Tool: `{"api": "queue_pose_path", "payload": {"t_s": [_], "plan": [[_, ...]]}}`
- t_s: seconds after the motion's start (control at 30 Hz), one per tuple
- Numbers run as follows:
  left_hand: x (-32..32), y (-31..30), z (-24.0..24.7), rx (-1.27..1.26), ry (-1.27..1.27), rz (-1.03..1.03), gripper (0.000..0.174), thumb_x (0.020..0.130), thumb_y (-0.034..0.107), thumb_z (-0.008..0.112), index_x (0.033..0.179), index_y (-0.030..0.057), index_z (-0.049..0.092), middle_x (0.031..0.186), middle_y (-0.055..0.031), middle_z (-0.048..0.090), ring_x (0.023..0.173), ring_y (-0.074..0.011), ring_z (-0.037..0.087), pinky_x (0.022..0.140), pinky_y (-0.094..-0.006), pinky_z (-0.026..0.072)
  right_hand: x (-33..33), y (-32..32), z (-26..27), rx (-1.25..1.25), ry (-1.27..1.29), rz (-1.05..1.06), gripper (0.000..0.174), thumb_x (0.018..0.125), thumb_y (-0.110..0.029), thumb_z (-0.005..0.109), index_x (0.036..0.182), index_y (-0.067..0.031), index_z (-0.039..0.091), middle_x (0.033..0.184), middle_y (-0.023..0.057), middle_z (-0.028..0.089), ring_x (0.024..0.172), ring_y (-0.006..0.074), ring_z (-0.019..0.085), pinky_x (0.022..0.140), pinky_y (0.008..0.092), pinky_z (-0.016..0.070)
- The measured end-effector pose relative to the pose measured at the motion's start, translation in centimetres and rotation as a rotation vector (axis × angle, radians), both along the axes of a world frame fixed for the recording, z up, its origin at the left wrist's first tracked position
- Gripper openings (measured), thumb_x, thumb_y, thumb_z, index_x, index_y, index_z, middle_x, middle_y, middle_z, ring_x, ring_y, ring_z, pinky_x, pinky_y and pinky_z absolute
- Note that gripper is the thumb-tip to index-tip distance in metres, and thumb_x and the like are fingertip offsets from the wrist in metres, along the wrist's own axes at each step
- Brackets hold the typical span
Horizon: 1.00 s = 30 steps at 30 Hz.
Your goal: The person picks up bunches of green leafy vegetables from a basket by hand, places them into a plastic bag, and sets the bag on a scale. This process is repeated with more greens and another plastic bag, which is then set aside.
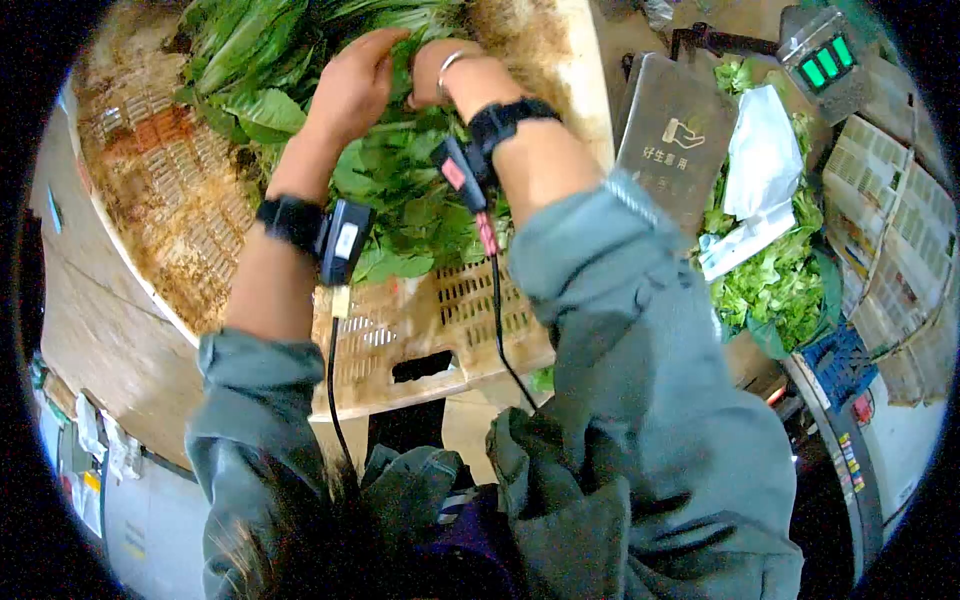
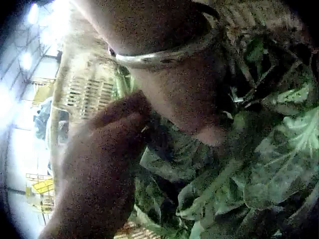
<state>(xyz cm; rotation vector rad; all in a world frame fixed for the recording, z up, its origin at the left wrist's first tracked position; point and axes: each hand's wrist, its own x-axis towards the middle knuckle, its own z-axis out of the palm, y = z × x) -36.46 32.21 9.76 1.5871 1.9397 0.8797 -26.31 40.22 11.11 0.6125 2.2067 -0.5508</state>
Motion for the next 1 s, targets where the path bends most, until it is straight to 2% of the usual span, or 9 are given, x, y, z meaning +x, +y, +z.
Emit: {"api": "queue_pose_path", "payload": {"t_s": [0.13,0.27,0.33,0.4,0.5,0.6,0.73,0.83,1.0], "plan": [[1.0,1.2,-1.9,-0.581,-0.019,-0.255,0.042,0.087,0.036,0.036,0.109,0.0064,0.054,0.101,-0.0199,0.057,0.094,-0.0376,0.052,0.084,-0.0403,0.0417,2.5,-3.4,1.6,0.01,-0.05,-0.103,0.043,0.075,-0.039,0.059,0.101,-0.0044,0.059,0.1,0.015,0.059,0.099,0.0278,0.054,0.087,0.0466,0.0377],[1.2,1.7,-1.2,-0.852,-0.086,-0.26,0.072,0.084,0.058,0.03,0.122,-0.0028,0.04,0.119,-0.0244,0.046,0.11,-0.0376,0.045,0.093,-0.0376,0.0354,5.3,-8.1,4.5,0.399,0.502,-0.437,0.048,0.071,-0.031,0.062,0.11,-0.0045,0.053,0.128,0.0163,0.038,0.12,0.0314,0.032,0.097,0.0489,0.0239],[1.1,2.7,-0.8,-0.958,-0.172,-0.271,0.083,0.082,0.06,0.032,0.121,-0.013,0.036,0.125,-0.0265,0.04,0.118,-0.0338,0.039,0.096,-0.0366,0.0317,5.8,-9.6,6.6,0.368,0.801,-0.65,0.038,0.07,-0.025,0.063,0.099,-0.0015,0.054,0.114,0.0199,0.045,0.112,0.0338,0.038,0.094,0.047,0.0281],[1.9,4.7,0.1,-1.033,-0.153,-0.301,0.075,0.084,0.056,0.033,0.123,-0.0087,0.036,0.124,-0.0247,0.041,0.116,-0.0328,0.041,0.095,-0.0371,0.033,8.3,-14.6,7.7,-0.33,0.473,-1.477,0.041,0.073,-0.029,0.062,0.099,0.0008,0.054,0.107,0.021,0.051,0.102,0.0328,0.048,0.086,0.0368,0.0376],[0.8,4.8,-3.3,-0.982,-0.398,-0.415,0.042,0.09,0.029,0.032,0.13,0.0152,0.035,0.116,-0.0182,0.052,0.1,-0.0303,0.053,0.086,-0.039,0.04,10.0,-16.5,-0.3,-0.6,0.334,-2.048,0.057,0.072,-0.04,0.065,0.105,0.0041,0.051,0.11,0.0194,0.053,0.101,0.0289,0.05,0.084,0.0338,0.0387],[2.7,5.8,1.8,-1.116,-0.011,-0.657,0.064,0.085,0.052,0.033,0.108,-0.0031,0.054,0.111,-0.0253,0.051,0.101,-0.0334,0.052,0.087,-0.0399,0.0389,9.4,-16.5,-5.3,-0.604,0.461,-2.358,0.054,0.071,-0.037,0.068,0.11,-0.0049,0.048,0.095,0.0049,0.051,0.091,0.0141,0.046,0.074,0.0347,0.0397],[4.5,5.2,2.0,-1.041,0.449,-0.663,0.078,0.08,0.064,0.03,0.106,-0.0054,0.055,0.123,-0.0245,0.042,0.114,-0.0343,0.042,0.096,-0.0367,0.0324,8.2,-15.4,-0.2,-0.726,0.837,-2.417,0.066,0.067,-0.042,0.071,0.116,-0.0079,0.045,0.111,0.0035,0.048,0.097,0.0167,0.042,0.075,0.0323,0.0355],[2.4,1.6,-2.6,-0.822,-0.461,-0.118,0.082,0.078,0.064,0.038,0.117,-0.0078,0.044,0.124,-0.0261,0.041,0.116,-0.0333,0.041,0.096,-0.036,0.0308,8.9,-14.6,-0.9,-1.035,0.69,-2.592,0.07,0.066,-0.041,0.073,0.12,-0.008,0.043,0.122,0.0053,0.043,0.105,0.0186,0.04,0.082,0.0347,0.0354],[4.9,1.1,2.7,-0.855,-0.372,-0.029,0.079,0.082,0.059,0.038,0.125,-0.0071,0.034,0.122,-0.0232,0.044,0.114,-0.0319,0.043,0.095,-0.0334,0.0317,9.1,-13.8,1.5,-1.073,0.887,-2.444,0.063,0.07,-0.032,0.072,0.12,-0.0062,0.044,0.115,0.0072,0.051,0.103,0.0202,0.048,0.084,0.0344,0.0415]]}}
